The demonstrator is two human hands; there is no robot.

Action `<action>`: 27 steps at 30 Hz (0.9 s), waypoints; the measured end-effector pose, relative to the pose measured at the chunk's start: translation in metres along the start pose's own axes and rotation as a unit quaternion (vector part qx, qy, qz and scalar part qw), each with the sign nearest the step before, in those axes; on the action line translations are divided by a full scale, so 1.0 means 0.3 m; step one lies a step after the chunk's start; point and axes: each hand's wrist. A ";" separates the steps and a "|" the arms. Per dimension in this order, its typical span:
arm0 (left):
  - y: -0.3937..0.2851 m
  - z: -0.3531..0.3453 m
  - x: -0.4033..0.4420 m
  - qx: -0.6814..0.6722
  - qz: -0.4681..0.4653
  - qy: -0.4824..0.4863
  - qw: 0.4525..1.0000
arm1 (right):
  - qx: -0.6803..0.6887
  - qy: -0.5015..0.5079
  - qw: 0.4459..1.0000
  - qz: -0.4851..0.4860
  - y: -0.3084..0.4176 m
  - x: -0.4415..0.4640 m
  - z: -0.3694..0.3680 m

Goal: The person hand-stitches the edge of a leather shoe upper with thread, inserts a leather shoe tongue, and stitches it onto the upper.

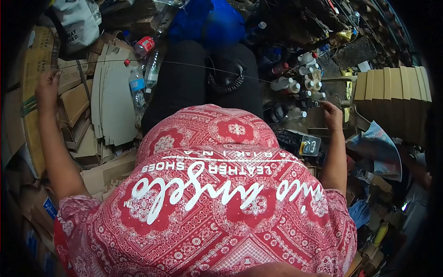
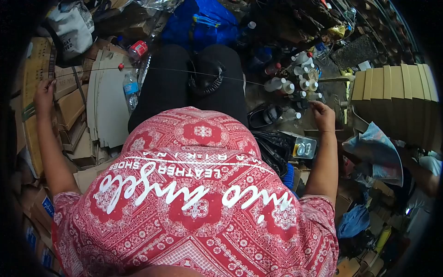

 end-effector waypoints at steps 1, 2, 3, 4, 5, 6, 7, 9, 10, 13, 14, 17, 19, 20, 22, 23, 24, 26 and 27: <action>0.012 -0.002 -0.005 0.003 0.003 -0.003 1.000 | -0.045 -0.011 0.999 0.004 0.024 0.012 -0.003; 0.038 -0.022 -0.009 0.013 0.022 0.015 1.000 | -0.110 -0.026 0.993 0.017 0.045 0.017 0.001; 0.053 -0.057 -0.010 0.022 0.041 0.035 0.998 | -0.109 -0.024 0.994 0.018 0.079 0.014 0.004; 0.005 -0.081 -0.003 0.010 0.041 0.047 0.998 | -0.128 -0.026 0.991 0.007 0.115 0.008 0.005; -0.056 -0.119 -0.007 -0.090 0.017 0.048 0.995 | -0.148 -0.029 0.989 -0.005 0.149 0.004 0.002; -0.228 -0.125 0.009 -0.190 -0.007 0.047 0.981 | -0.151 -0.030 0.988 -0.004 0.176 -0.001 -0.007; -0.391 -0.127 0.008 -0.229 -0.047 0.023 0.972 | -0.148 -0.008 0.988 0.037 0.210 -0.015 -0.016; -0.667 -0.153 0.021 -0.392 -0.123 0.128 0.903 | -0.106 0.058 0.991 0.058 0.365 -0.052 -0.056; -0.787 -0.190 0.021 -0.378 -0.189 0.129 0.897 | -0.027 0.104 0.993 0.053 0.418 -0.040 -0.110; -1.037 -0.262 0.031 -0.353 -0.289 0.168 0.874 | 0.172 0.163 0.966 0.101 0.744 -0.140 -0.249; -1.078 -0.298 0.035 -0.336 -0.302 0.192 0.871 | 0.158 0.165 0.962 0.151 0.824 -0.154 -0.282; -1.150 -0.298 0.039 -0.314 -0.316 0.216 0.869 | -0.022 0.118 0.980 0.161 0.960 -0.169 -0.339; -1.167 -0.290 0.040 -0.301 -0.327 0.247 0.861 | -0.096 0.147 0.963 0.207 0.936 -0.122 -0.382; -1.174 -0.274 0.033 -0.300 -0.315 0.233 0.870 | -0.095 0.145 0.962 0.211 0.925 -0.118 -0.389; -1.187 -0.258 0.027 -0.308 -0.302 0.225 0.874 | -0.031 0.150 0.973 0.170 0.908 -0.126 -0.392; -1.191 -0.254 0.019 -0.318 -0.291 0.221 0.875 | -0.032 0.151 0.973 0.172 0.904 -0.122 -0.396; -1.193 -0.248 0.010 -0.319 -0.290 0.222 0.875 | -0.023 0.159 0.973 0.166 0.898 -0.121 -0.399; -1.189 -0.223 0.009 -0.348 -0.259 0.201 0.878 | 0.014 0.170 0.969 0.176 0.881 -0.118 -0.400; -1.183 -0.208 0.015 -0.362 -0.244 0.191 0.879 | 0.041 0.175 0.965 0.192 0.867 -0.117 -0.399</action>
Point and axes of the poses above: each hand's wrist, its own x-axis towards the middle knuckle, its own z-axis out of the back of the hand, y = z × x, and after that the axes turned 12 degrees about -z, right-handed
